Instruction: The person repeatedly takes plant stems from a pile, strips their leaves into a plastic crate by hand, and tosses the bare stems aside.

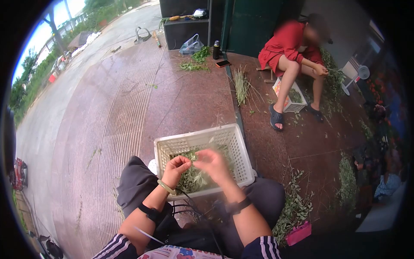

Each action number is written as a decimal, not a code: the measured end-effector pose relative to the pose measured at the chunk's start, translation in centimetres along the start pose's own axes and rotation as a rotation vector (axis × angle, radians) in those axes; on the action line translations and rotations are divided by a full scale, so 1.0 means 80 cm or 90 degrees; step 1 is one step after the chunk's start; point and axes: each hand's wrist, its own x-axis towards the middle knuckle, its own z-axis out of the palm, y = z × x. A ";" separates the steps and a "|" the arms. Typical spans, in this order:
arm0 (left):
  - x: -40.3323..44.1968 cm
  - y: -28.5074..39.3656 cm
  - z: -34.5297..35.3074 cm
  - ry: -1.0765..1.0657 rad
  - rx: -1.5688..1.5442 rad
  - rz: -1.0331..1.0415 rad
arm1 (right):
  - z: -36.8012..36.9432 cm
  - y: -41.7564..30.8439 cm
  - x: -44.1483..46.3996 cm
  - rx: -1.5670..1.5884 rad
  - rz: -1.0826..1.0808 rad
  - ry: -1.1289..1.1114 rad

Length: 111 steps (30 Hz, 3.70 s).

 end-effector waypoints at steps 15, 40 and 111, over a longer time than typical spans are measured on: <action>0.001 -0.007 -0.002 0.006 0.048 -0.009 | 0.003 0.005 0.004 -0.197 0.094 -0.011; 0.004 -0.002 0.014 0.007 0.143 0.004 | 0.004 -0.016 0.004 -0.271 0.017 0.106; 0.003 -0.010 0.002 0.033 0.150 0.005 | 0.000 -0.001 0.019 -0.141 0.019 0.019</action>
